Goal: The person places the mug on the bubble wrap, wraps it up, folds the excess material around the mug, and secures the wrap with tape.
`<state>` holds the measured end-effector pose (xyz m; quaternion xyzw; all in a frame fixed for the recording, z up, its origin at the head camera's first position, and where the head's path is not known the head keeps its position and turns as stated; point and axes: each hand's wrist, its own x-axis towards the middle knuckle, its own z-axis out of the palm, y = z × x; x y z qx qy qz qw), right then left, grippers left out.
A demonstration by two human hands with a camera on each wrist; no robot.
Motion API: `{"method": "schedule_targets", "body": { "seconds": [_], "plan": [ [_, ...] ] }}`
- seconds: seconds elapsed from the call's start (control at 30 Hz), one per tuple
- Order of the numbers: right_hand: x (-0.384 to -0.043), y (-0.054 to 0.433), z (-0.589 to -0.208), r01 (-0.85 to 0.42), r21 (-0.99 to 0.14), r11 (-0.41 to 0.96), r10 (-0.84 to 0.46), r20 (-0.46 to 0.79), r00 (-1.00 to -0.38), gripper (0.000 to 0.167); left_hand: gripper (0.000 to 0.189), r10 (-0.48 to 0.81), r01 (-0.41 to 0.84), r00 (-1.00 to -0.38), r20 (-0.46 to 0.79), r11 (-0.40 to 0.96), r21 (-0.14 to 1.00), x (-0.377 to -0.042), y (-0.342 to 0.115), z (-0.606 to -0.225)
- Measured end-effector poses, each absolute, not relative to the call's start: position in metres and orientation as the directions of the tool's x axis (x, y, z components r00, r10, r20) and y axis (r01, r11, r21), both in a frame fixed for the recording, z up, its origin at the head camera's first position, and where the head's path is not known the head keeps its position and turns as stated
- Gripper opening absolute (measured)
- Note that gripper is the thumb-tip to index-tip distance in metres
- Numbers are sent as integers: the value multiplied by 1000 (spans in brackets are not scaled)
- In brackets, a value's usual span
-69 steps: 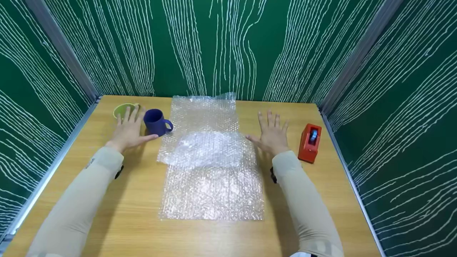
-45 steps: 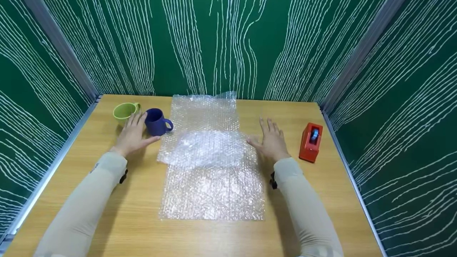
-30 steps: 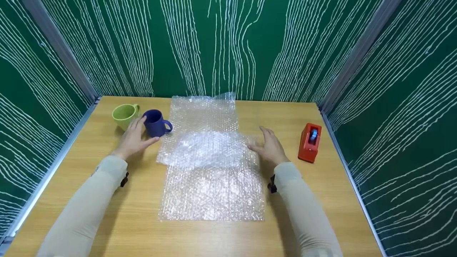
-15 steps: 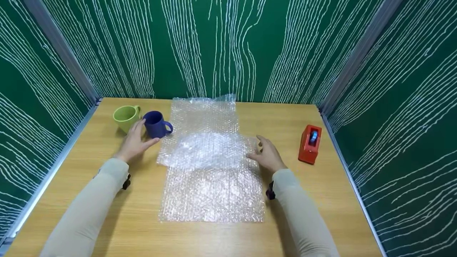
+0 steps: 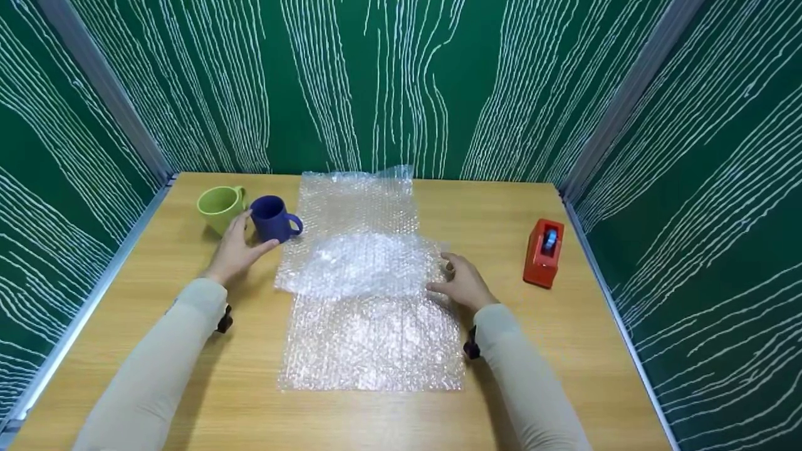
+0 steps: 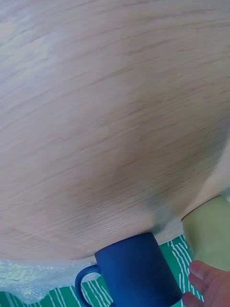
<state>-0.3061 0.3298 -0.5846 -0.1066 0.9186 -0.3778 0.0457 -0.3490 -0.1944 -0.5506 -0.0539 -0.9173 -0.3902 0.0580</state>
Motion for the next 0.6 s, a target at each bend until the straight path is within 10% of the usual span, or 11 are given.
{"method": "schedule_targets", "body": {
  "seconds": [0.6],
  "plan": [
    [-299,329,-594,-182,-632,753,-272,-47,-961,83,101,-15,54,-997,75,558,828,-360,-192,-551]
  ]
}}
